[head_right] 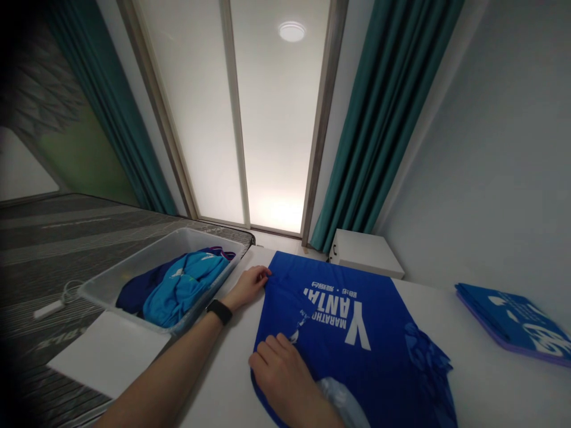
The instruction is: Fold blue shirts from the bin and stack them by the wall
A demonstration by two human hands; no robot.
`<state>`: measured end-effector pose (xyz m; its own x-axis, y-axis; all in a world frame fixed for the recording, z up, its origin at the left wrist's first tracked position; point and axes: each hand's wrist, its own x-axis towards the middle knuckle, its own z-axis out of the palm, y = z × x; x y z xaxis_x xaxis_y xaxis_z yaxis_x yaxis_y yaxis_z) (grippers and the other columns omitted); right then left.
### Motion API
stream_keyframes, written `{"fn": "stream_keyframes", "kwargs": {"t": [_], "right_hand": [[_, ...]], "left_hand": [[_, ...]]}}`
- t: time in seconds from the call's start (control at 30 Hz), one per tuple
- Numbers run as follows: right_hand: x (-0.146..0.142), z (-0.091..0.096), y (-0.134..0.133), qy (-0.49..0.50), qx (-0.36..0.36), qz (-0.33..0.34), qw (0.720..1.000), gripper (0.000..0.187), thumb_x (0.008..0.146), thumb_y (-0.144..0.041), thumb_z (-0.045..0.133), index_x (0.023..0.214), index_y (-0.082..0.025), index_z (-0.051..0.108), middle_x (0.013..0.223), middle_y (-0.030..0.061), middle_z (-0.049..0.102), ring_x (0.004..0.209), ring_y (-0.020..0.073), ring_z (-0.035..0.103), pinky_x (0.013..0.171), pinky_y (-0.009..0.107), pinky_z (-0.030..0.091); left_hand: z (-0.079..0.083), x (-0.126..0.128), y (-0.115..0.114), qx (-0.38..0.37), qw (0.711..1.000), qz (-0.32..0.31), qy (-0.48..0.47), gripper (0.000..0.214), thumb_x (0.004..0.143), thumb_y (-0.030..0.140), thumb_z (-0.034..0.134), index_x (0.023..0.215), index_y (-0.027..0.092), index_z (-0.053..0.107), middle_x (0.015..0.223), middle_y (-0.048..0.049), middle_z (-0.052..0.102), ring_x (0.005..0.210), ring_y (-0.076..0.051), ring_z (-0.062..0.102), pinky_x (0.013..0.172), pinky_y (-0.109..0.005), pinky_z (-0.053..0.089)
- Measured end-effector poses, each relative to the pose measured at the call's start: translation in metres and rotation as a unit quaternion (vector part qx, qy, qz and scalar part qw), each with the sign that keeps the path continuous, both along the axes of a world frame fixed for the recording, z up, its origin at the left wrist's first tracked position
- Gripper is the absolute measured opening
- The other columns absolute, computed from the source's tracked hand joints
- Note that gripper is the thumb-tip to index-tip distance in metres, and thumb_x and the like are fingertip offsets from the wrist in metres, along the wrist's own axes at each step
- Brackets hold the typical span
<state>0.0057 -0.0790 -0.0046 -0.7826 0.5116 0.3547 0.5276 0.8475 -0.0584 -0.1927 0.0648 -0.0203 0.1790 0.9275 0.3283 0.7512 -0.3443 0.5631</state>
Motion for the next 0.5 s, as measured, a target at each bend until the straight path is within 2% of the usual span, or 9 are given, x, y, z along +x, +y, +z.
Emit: {"fn": "stream_keyframes", "kwargs": {"t": [0.1, 0.27, 0.4, 0.5], "right_hand": [[-0.004, -0.005, -0.002, -0.007, -0.002, 0.004, 1.0, 0.015, 0.087, -0.008, 0.06, 0.082, -0.022, 0.055, 0.082, -0.0017, 0.061, 0.08, 0.0172, 0.052, 0.082, 0.032, 0.038], [0.007, 0.0, -0.002, 0.044, -0.112, 0.003, 0.993, 0.014, 0.088, -0.012, 0.06, 0.094, -0.025, 0.06, 0.09, -0.0023, 0.061, 0.089, 0.0157, 0.055, 0.092, 0.031, 0.039], [0.02, 0.013, 0.003, 0.102, -0.161, -0.026, 0.981, 0.028, 0.088, -0.003, 0.048, 0.102, -0.023, 0.063, 0.097, 0.0024, 0.062, 0.094, 0.0175, 0.055, 0.092, 0.035, 0.042], [0.024, 0.019, 0.004, 0.101, -0.179, -0.005, 0.979, 0.036, 0.086, -0.001, 0.045, 0.109, -0.023, 0.063, 0.104, 0.0048, 0.064, 0.099, 0.0194, 0.055, 0.094, 0.039, 0.042]], "left_hand": [[0.001, 0.0, 0.0, 0.0, 1.0, -0.001, -0.008, 0.021, 0.085, 0.011, 0.052, 0.097, 0.021, 0.066, 0.085, -0.0019, 0.066, 0.083, -0.018, 0.06, 0.074, -0.027, 0.043], [0.002, 0.0, -0.001, -0.006, 1.0, 0.0, -0.021, 0.02, 0.084, 0.011, 0.052, 0.096, 0.02, 0.066, 0.085, -0.0022, 0.066, 0.082, -0.018, 0.06, 0.075, -0.028, 0.044], [0.003, -0.001, 0.0, -0.01, 0.999, 0.008, -0.041, 0.02, 0.087, 0.013, 0.049, 0.097, 0.018, 0.066, 0.085, -0.0033, 0.066, 0.081, -0.017, 0.061, 0.074, -0.028, 0.046], [0.003, -0.003, 0.001, -0.01, 0.998, 0.013, -0.054, 0.021, 0.089, 0.015, 0.047, 0.098, 0.017, 0.065, 0.084, -0.0036, 0.066, 0.079, -0.017, 0.061, 0.074, -0.028, 0.047]]}}
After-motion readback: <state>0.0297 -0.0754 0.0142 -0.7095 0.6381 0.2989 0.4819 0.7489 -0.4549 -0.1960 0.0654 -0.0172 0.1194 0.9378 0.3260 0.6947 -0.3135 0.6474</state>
